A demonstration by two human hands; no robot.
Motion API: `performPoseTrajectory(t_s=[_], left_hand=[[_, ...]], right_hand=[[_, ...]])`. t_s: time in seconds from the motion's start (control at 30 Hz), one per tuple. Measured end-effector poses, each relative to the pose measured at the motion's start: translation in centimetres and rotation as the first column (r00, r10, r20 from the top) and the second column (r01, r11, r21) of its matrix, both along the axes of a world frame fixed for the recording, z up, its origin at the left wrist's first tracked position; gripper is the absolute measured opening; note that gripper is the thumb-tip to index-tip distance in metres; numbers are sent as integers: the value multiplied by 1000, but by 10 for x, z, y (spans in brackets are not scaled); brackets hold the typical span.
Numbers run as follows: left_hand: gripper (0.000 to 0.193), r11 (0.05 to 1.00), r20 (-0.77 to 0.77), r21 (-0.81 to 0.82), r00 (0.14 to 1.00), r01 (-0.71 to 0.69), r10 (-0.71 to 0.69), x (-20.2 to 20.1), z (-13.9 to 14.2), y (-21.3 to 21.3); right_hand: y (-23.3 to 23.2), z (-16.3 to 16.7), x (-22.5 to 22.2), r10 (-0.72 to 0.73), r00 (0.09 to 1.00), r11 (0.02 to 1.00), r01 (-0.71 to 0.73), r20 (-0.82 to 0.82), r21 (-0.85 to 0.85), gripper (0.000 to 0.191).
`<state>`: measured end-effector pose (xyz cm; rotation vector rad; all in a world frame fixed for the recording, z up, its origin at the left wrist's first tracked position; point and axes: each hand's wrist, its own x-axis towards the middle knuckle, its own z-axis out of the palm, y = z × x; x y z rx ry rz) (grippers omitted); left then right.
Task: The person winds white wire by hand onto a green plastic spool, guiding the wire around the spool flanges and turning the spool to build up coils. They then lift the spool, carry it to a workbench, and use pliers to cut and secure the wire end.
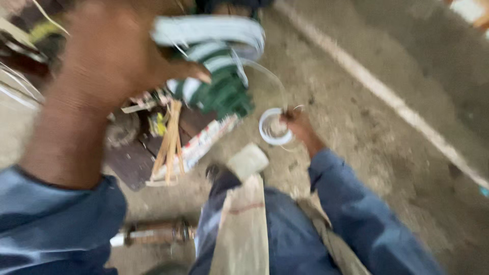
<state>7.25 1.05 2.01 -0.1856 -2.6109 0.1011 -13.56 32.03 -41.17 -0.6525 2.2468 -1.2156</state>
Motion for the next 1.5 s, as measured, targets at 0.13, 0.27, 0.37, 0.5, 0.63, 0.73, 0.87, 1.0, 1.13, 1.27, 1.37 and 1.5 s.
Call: performPoseTrajectory(t_s=[0.13,0.27,0.37,0.5,0.63,0.73,0.87,1.0,1.13,1.27,1.37,1.5], left_hand=[[68,923,428,151,865,-354,262,-1,-32,-7],[64,821,384,527,923,-219,0,-8,-41,-5],[74,920,173,385,974,68,-145,-5,-22,0],[86,988,46,133,996,74,-81,-8,2,3],[83,975,-15,207,997,78,-76,-18,5,4],[89,968,-8,246,999,54,-54,-18,6,4],[90,958,8,286,1000,14,-17,-17,6,4],[99,962,-77,255,989,-99,123,-6,-3,13],[99,879,-171,410,925,-245,338,12,-31,30],[74,628,-398,763,656,-151,641,34,-84,74],[17,407,-470,881,355,240,808,35,-137,126],[8,102,-232,936,373,336,898,11,-185,192]], right_hand=[[20,23,-43,132,990,991,-132,-50,-2,22],[-2,110,-44,220,934,975,-203,-281,88,29],[-36,187,-5,191,922,969,-233,-336,-87,22],[-66,285,49,42,780,902,-299,-624,-312,32],[-91,340,50,40,606,809,-486,-794,-330,57],[-112,354,29,263,587,739,-633,-765,-232,66],[-132,358,3,459,573,573,-775,-679,-267,61],[-142,355,-10,540,588,521,-795,-602,-310,36],[-156,345,-12,434,556,446,-816,-709,-367,33],[-168,344,-14,429,516,450,-834,-742,-319,29],[-176,350,-18,428,438,367,-884,-791,-291,29],[-185,354,-23,511,390,268,-919,-766,-290,24]])
